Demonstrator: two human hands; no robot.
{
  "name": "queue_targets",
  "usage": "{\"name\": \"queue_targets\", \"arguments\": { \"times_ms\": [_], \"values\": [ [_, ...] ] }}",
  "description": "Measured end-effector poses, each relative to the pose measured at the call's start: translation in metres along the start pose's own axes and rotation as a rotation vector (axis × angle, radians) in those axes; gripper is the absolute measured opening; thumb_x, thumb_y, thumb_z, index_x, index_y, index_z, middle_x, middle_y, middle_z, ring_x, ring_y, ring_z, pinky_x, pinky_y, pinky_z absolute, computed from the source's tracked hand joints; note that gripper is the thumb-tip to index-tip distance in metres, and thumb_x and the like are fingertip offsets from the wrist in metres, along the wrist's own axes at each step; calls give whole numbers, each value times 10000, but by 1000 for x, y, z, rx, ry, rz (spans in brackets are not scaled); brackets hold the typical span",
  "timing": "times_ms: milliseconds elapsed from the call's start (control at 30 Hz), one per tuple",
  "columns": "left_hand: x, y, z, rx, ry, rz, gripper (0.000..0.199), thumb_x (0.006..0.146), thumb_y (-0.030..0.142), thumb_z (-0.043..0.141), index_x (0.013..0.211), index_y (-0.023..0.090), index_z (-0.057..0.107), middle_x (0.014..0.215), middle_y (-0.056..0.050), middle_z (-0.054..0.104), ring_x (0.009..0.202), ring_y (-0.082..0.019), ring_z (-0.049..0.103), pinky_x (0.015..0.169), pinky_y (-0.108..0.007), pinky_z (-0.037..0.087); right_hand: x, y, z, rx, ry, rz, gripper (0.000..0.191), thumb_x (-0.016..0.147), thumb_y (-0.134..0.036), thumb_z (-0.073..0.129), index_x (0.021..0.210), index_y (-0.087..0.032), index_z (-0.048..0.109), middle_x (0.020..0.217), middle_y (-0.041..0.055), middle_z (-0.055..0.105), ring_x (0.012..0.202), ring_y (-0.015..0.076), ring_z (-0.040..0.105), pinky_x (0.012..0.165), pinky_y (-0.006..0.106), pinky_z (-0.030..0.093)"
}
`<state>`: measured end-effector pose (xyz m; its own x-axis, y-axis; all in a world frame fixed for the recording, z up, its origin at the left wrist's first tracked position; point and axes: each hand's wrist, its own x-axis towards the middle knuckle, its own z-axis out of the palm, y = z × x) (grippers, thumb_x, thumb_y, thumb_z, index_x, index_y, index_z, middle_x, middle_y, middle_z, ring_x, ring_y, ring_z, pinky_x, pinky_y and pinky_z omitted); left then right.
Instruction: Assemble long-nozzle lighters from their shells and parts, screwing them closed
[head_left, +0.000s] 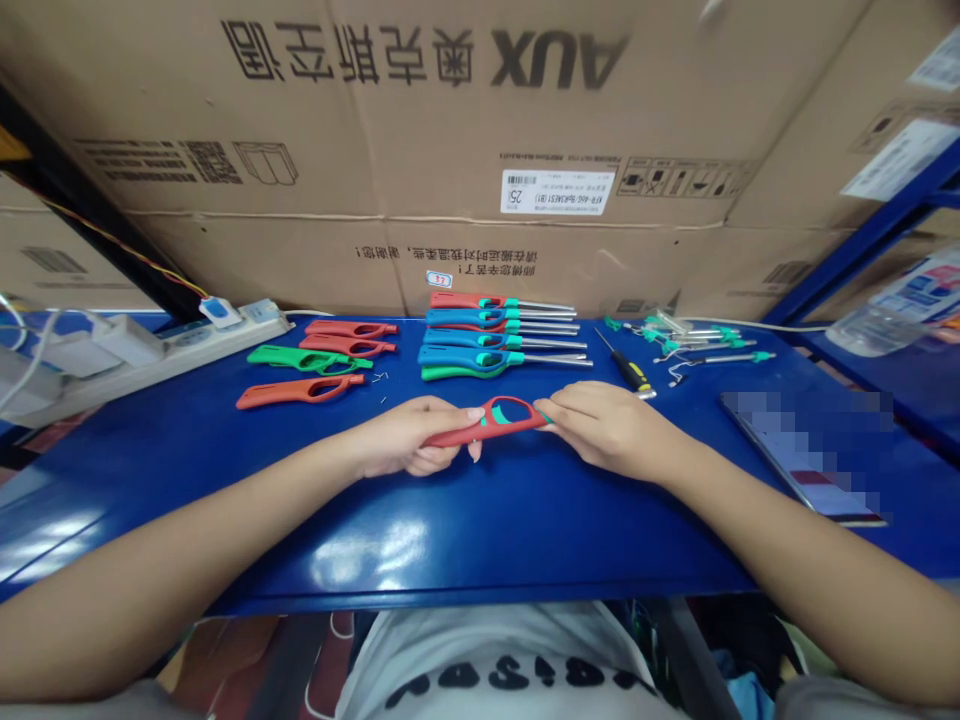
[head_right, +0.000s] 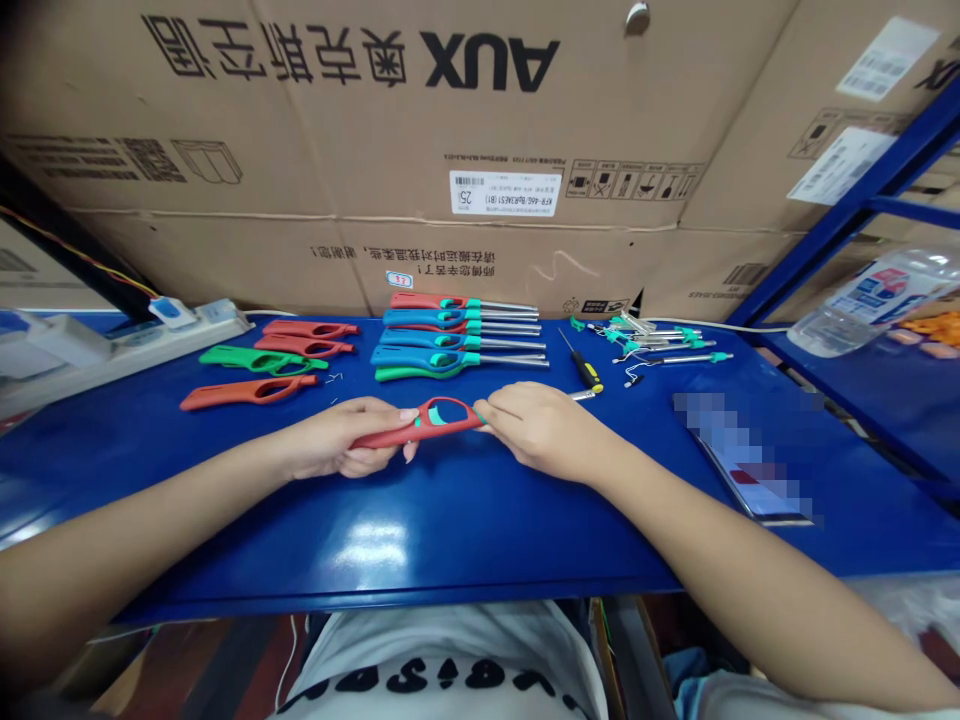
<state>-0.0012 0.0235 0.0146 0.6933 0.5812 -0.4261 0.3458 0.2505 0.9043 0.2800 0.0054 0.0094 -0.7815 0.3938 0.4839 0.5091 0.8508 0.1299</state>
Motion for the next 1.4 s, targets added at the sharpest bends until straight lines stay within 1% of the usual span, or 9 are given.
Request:
{"name": "queue_targets", "arguments": {
  "times_ms": [233, 433, 567, 667, 767, 900, 1067, 1167, 1400],
  "values": [
    [-11, 2, 10, 1132, 343, 350, 409, 1028, 533, 398, 1105, 201, 624, 973, -57, 672, 846, -225, 649, 722, -327, 457, 4, 4, 0, 106, -297, 138, 265, 1017, -315, 523, 1058, -145, 722, 907, 97, 709, 809, 214, 667, 750, 344, 508],
    [-7, -5, -1, 1263, 402, 336, 412, 1032, 504, 398, 1271, 202, 544, 1216, -92, 606, 956, -247, 671, 807, -359, 515, 3, 19, -9, 167, -331, 295, 404, 994, -515, 521, 1068, -180, 733, 1036, 104, 704, 982, 250, 654, 882, 383, 508],
    [-9, -4, 1, 1242, 398, 328, 391, 1007, 483, 468, 1289, 221, 533, 1243, -80, 594, 964, -249, 671, 803, -359, 528, -5, 41, -8, -175, -312, 679, 462, 1043, -413, 381, 1186, -89, 678, 1187, 224, 637, 1136, 376, 584, 939, 507, 478],
    [-11, -3, 5, 1216, 393, 329, 364, 987, 417, 526, 1295, 223, 536, 1262, -80, 587, 966, -244, 670, 813, -357, 538, -14, 55, -7, -310, -509, 1031, 468, 985, -346, 491, 1307, -14, 557, 1304, 330, 534, 1187, 472, 555, 871, 530, 490],
    [-10, -5, 11, 1206, 370, 348, 348, 994, 335, 517, 1317, 206, 535, 1250, -89, 586, 972, -240, 666, 850, -371, 545, -21, 63, -8, -238, -654, 1161, 405, 971, -256, 472, 1295, -22, 542, 1193, 305, 615, 1046, 416, 658, 802, 472, 510],
    [-9, -11, 20, 1168, 367, 406, 348, 992, 269, 510, 1325, 172, 542, 1224, -104, 593, 1014, -237, 652, 904, -374, 548, -19, 67, -19, -220, -589, 1132, 389, 944, -240, 463, 1279, -68, 560, 1098, 257, 692, 987, 394, 688, 777, 469, 521],
    [-12, -13, 29, 1169, 376, 435, 366, 972, 193, 515, 1332, 145, 559, 1203, -117, 607, 1054, -244, 639, 932, -377, 552, -3, 55, -35, -309, 107, 1007, 331, 924, -290, 495, 1186, -155, 647, 1197, 199, 695, 1071, 372, 669, 853, 495, 527],
    [-14, -13, 32, 1196, 384, 445, 337, 982, 184, 507, 1304, 126, 592, 1161, -119, 623, 1025, -246, 646, 909, -381, 565, 16, 31, -31, -34, 380, 775, 266, 944, -281, 510, 1147, -214, 668, 1182, 124, 718, 1098, 288, 671, 938, 447, 523],
    [-18, -14, 39, 1261, 384, 491, 257, 991, 244, 544, 1179, 117, 664, 1083, -124, 657, 980, -268, 671, 845, -400, 590, 64, -30, 14, 626, 38, 536, 239, 971, -264, 520, 1165, -240, 657, 1198, 65, 713, 1124, 229, 664, 1000, 413, 507]
  ]
}}
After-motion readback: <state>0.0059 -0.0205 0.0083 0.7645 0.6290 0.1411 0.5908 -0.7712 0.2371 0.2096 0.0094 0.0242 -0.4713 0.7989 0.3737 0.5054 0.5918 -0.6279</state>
